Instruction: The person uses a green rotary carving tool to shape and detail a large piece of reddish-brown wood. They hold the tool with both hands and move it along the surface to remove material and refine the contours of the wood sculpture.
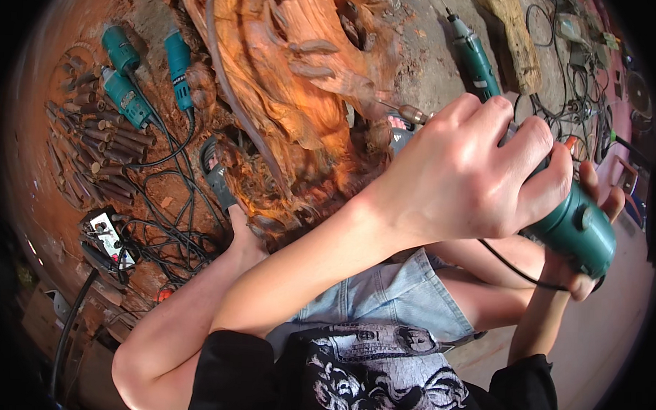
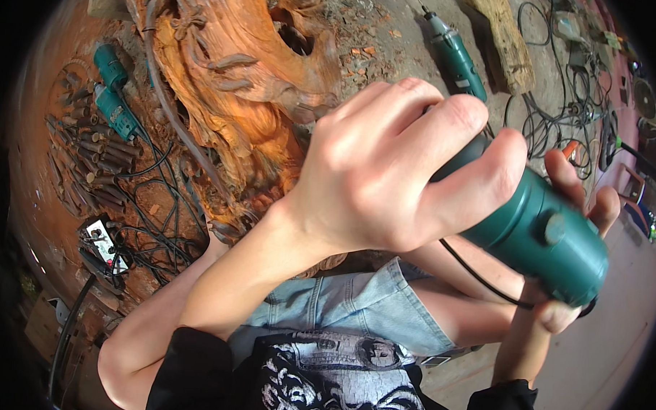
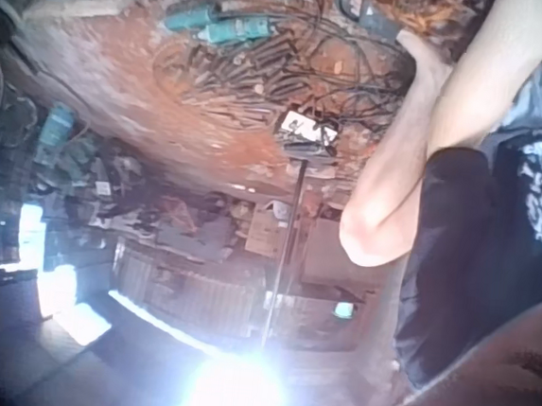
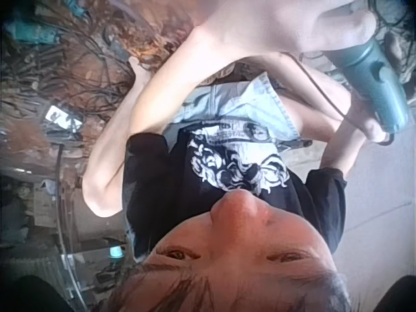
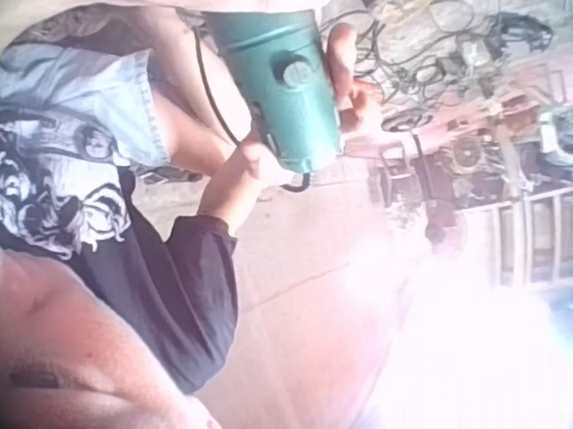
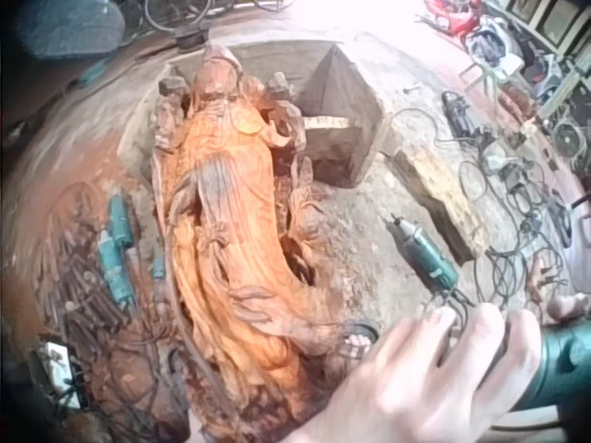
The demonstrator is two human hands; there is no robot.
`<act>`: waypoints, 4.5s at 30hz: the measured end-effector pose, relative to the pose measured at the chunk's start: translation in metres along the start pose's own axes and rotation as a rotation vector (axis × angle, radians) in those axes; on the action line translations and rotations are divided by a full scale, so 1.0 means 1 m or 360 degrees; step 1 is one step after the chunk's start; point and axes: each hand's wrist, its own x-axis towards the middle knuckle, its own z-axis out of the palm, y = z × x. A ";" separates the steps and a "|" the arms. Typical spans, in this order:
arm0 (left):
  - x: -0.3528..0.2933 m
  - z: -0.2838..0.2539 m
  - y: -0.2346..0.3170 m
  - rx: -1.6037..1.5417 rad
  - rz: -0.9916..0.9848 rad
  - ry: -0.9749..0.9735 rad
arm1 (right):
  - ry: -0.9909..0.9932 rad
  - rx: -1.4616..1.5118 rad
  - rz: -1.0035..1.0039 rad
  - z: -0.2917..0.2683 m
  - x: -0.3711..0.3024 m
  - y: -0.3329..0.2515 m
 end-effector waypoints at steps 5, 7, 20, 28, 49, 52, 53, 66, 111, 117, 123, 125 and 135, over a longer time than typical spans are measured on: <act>-0.011 -0.026 -0.005 -0.0160 0.0144 -0.0307 | 0.0393 0.0041 0.0042 0.065 -0.051 0.034; -0.019 -0.023 -0.009 -0.0168 0.0206 -0.0345 | 0.0530 0.0076 0.0045 0.079 -0.061 0.047; -0.021 -0.023 -0.025 -0.0029 0.0329 -0.0231 | 0.0484 0.0021 -0.0014 0.079 -0.038 0.065; -0.020 -0.022 -0.026 -0.0036 0.0304 -0.0229 | 0.0684 -0.0077 0.0091 0.091 -0.034 0.055; -0.018 -0.019 -0.026 -0.0068 0.0311 -0.0201 | 0.0526 -0.0162 -0.0005 0.079 -0.032 0.052; -0.018 -0.018 -0.025 -0.0052 0.0302 -0.0212 | 0.0497 -0.0181 -0.0027 0.077 -0.031 0.052; -0.018 -0.018 -0.024 -0.0051 0.0296 -0.0215 | 0.0500 -0.0190 -0.0029 0.077 -0.031 0.052; -0.018 -0.017 -0.023 -0.0079 0.0273 -0.0228 | 0.0497 -0.0178 -0.0072 0.084 -0.033 0.055; -0.015 -0.016 -0.004 -0.0202 0.0135 -0.0066 | 0.0619 -0.0510 -0.0113 0.083 -0.051 0.017; -0.008 -0.013 -0.003 -0.0179 0.0098 0.0037 | 0.0402 -0.0494 -0.0119 0.069 -0.036 0.000; -0.008 -0.014 -0.007 -0.0137 0.0103 -0.0041 | 0.0284 -0.0385 -0.0107 0.056 -0.026 0.005; -0.009 -0.011 -0.007 -0.0135 0.0087 0.0005 | 0.0292 -0.0390 -0.0107 0.058 -0.023 0.005; -0.007 -0.010 -0.008 -0.0124 0.0054 0.0038 | 0.0300 -0.0542 -0.0146 0.055 -0.017 0.006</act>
